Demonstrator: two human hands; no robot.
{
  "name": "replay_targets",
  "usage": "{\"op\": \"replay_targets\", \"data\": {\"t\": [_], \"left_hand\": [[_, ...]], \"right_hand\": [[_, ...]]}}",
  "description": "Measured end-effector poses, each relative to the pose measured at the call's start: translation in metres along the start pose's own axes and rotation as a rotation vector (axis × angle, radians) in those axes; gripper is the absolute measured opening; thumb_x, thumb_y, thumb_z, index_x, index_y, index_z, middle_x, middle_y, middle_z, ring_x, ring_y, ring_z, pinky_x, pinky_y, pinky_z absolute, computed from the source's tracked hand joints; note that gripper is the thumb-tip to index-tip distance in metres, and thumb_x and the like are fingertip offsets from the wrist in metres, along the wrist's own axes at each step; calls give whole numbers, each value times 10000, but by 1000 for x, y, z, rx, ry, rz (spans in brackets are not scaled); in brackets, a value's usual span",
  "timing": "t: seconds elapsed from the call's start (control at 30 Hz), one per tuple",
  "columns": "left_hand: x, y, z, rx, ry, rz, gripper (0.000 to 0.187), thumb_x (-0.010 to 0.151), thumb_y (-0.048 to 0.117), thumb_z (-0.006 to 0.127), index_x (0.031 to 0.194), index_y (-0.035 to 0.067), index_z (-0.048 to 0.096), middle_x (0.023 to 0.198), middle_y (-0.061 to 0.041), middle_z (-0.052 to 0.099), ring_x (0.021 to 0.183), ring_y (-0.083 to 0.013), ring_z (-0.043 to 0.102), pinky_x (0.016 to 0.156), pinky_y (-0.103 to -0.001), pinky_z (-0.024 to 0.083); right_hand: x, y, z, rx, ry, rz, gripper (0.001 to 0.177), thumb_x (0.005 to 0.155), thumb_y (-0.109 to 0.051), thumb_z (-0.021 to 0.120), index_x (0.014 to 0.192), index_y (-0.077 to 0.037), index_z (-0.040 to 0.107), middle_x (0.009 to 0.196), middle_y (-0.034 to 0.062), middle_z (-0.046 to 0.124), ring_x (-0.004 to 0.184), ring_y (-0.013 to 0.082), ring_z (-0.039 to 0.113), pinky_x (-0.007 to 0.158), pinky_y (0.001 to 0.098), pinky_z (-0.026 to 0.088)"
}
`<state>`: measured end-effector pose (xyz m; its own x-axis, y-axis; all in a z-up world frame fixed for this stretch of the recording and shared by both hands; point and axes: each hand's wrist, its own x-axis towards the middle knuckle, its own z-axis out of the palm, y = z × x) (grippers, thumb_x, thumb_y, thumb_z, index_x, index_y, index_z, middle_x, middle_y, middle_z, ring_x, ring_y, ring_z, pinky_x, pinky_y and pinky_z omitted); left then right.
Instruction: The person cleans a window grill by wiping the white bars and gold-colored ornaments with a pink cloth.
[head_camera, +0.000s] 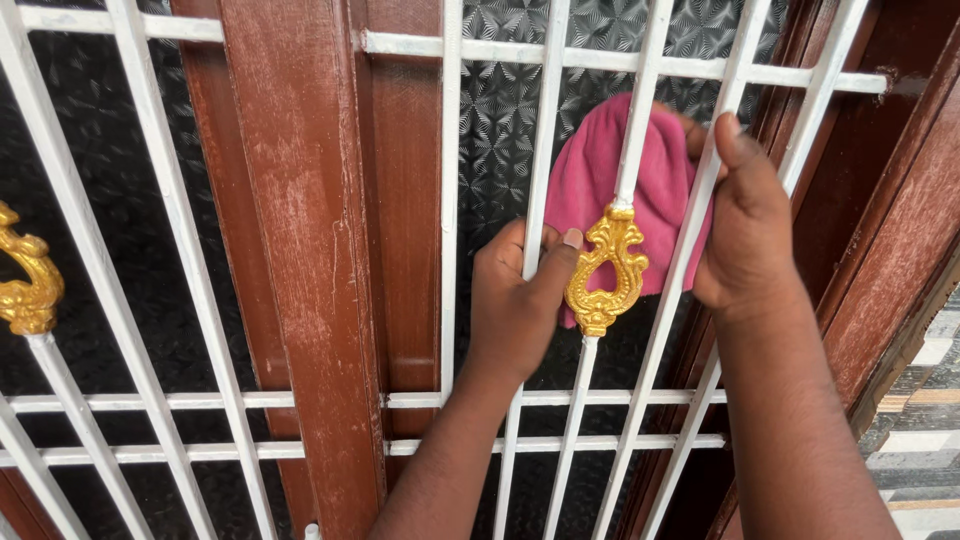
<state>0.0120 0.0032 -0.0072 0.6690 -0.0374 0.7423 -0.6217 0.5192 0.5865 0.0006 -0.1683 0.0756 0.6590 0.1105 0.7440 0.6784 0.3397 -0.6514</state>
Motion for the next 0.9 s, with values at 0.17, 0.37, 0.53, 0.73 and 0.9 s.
{"op": "replay_targets", "data": {"t": [0.17,0.37,0.53,0.73,0.9], "left_hand": [[13,2,-24,-367,-236,-264,363,1056,367,574,872,55,591,633,23,493,524,-85,423,510,-245,336],[1,3,-22,-88,-193,58,616,1034,417,550,1379,-88,631,870,13,561,835,-84,506,788,-252,407],[1,8,-18,3,-241,98,769,1017,476,530,1503,-118,483,1272,-175,617,1205,-222,566,1087,-350,428],[11,19,-15,-161,-205,-19,857,987,541,493,1546,-100,388,1514,-298,528,1440,-343,521,1214,-411,369],[15,20,-9,29,-177,242,829,1002,427,606,1556,-146,378,1523,-338,532,1496,-364,506,1288,-443,363]], "right_hand": [[-7,9,-4,-36,6,62,677,1034,-520,578,1322,92,612,1191,263,676,1088,330,694,1011,478,583],[-11,6,3,40,-75,128,776,1005,-546,539,1449,90,545,1279,268,672,1146,311,708,1032,442,589],[-12,9,4,-97,-12,90,766,998,-559,526,1404,91,547,1265,272,659,1132,312,698,1040,470,571],[-17,25,0,-308,241,-177,819,1052,-641,350,1321,78,637,1187,228,719,1060,253,734,984,365,613],[-37,38,9,-744,416,-475,658,1144,-514,418,1373,68,621,1273,201,705,1190,238,668,1069,365,528]]}}
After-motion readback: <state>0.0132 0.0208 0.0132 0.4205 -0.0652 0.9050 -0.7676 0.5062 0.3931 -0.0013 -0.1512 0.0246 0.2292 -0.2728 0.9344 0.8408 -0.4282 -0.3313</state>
